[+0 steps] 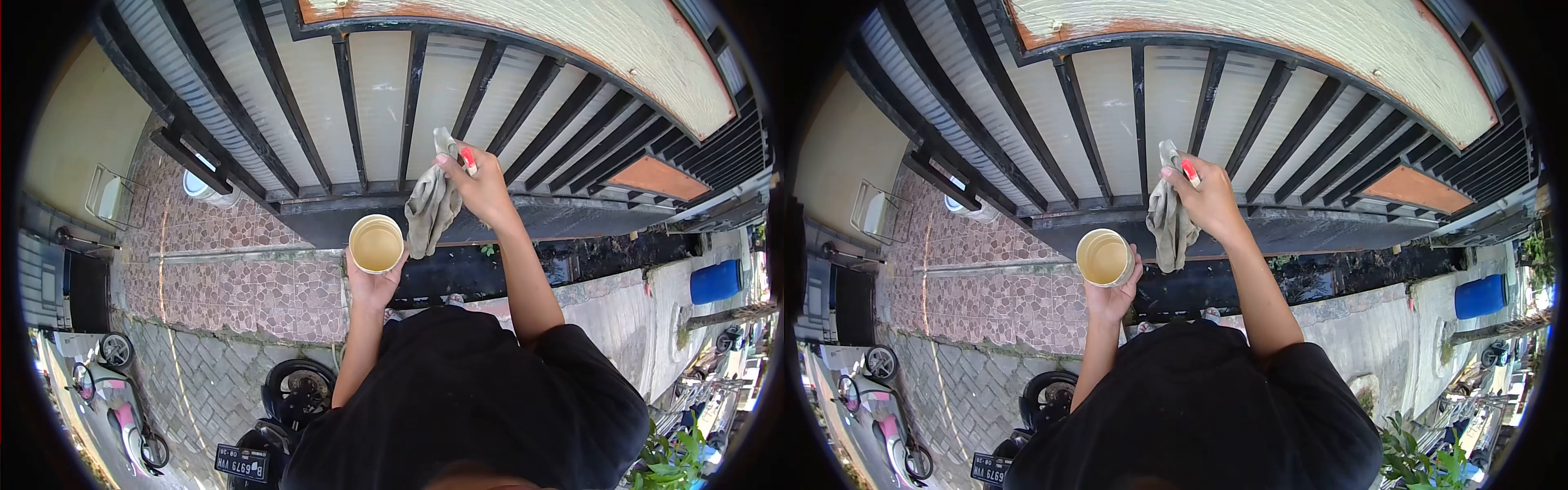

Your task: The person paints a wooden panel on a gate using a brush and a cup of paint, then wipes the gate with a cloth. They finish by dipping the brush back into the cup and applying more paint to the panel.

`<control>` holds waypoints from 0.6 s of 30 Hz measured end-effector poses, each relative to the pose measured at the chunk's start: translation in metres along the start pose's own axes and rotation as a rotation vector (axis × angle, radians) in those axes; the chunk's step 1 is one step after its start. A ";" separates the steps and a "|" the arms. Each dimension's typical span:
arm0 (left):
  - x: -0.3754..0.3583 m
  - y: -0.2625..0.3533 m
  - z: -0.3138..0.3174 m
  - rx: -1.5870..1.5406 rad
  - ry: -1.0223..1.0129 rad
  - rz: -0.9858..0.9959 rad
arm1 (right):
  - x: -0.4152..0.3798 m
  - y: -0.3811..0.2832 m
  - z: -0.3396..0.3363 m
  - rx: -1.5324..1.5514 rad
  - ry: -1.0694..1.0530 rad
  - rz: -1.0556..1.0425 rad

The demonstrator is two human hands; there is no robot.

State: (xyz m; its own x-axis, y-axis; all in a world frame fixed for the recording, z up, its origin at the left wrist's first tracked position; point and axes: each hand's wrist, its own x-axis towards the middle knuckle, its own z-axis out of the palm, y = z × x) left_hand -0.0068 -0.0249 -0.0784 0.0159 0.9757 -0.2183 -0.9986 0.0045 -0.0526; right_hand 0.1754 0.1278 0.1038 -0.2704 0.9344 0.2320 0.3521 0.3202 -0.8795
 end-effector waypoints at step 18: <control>0.002 -0.057 0.004 0.008 -0.034 -0.118 | -0.022 -0.010 -0.041 0.213 -0.333 0.058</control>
State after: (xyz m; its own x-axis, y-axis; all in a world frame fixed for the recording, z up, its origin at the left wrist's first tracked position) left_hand 0.0500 -0.0229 -0.0719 0.1322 0.9752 -0.1775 -0.9902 0.1219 -0.0682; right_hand 0.2147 0.1105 0.1251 -0.5432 0.8373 0.0625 0.1916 0.1960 -0.9617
